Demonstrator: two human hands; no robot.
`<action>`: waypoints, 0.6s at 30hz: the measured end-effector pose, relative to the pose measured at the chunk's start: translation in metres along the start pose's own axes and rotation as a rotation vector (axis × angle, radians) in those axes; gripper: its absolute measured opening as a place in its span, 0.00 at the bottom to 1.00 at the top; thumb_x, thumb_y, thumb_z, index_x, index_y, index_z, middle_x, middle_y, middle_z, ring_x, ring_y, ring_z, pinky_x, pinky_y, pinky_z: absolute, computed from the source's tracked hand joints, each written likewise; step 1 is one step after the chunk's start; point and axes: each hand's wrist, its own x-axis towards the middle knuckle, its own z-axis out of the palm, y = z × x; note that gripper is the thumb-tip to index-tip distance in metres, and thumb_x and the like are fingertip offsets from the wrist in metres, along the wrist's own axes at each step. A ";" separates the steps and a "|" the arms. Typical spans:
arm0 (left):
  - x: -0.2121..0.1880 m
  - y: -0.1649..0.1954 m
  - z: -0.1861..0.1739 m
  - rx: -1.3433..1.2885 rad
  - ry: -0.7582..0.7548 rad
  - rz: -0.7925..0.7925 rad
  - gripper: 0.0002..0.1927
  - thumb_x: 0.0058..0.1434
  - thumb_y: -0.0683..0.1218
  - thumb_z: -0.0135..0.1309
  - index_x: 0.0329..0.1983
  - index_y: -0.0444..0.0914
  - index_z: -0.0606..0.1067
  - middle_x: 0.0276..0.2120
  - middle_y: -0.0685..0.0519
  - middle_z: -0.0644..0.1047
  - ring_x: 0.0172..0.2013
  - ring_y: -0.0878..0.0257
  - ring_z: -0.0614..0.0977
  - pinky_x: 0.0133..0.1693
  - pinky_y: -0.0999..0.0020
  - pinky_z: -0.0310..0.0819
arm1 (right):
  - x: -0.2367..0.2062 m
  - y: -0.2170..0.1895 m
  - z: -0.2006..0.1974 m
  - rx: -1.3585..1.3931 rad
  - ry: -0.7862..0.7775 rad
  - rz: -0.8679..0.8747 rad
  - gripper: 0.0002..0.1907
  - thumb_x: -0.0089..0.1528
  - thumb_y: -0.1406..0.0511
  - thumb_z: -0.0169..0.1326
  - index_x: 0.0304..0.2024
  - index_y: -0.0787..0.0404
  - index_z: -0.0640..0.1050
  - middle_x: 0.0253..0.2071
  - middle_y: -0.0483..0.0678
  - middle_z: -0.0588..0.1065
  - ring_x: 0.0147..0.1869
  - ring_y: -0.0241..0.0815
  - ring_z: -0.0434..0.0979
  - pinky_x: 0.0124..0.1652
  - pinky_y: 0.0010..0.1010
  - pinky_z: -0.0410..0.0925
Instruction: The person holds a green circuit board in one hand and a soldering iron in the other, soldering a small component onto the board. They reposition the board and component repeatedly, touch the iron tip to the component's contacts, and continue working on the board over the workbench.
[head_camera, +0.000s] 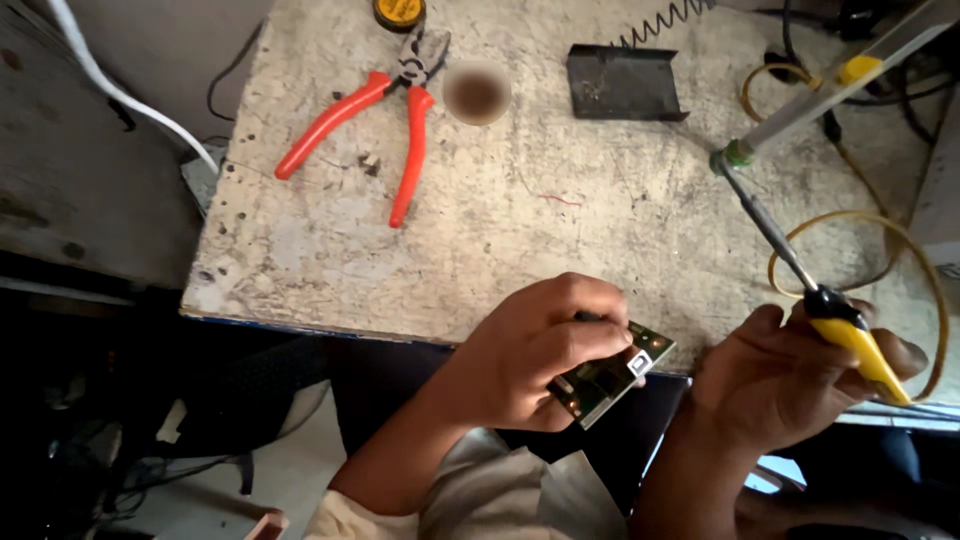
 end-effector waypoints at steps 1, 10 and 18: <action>0.000 -0.001 -0.001 0.022 -0.007 0.021 0.21 0.66 0.43 0.59 0.60 0.41 0.68 0.55 0.47 0.72 0.52 0.53 0.82 0.51 0.61 0.81 | -0.001 0.000 0.001 -0.015 0.014 -0.013 0.13 0.81 0.68 0.57 0.60 0.53 0.65 0.53 0.47 0.75 0.56 0.40 0.79 0.45 0.30 0.78; 0.004 0.003 0.000 0.169 -0.037 0.063 0.24 0.61 0.44 0.60 0.60 0.42 0.69 0.53 0.48 0.72 0.52 0.50 0.81 0.52 0.57 0.78 | 0.000 0.005 0.037 -0.004 -0.156 -0.154 0.14 0.71 0.52 0.46 0.54 0.49 0.69 0.56 0.65 0.76 0.53 0.53 0.83 0.39 0.42 0.81; 0.010 0.006 0.014 0.335 -0.033 0.030 0.26 0.58 0.45 0.62 0.59 0.39 0.69 0.52 0.45 0.71 0.52 0.46 0.81 0.51 0.51 0.77 | -0.012 0.008 0.086 -0.456 -0.407 -0.407 0.43 0.56 0.40 0.64 0.59 0.54 0.60 0.57 0.69 0.71 0.59 0.61 0.77 0.54 0.51 0.77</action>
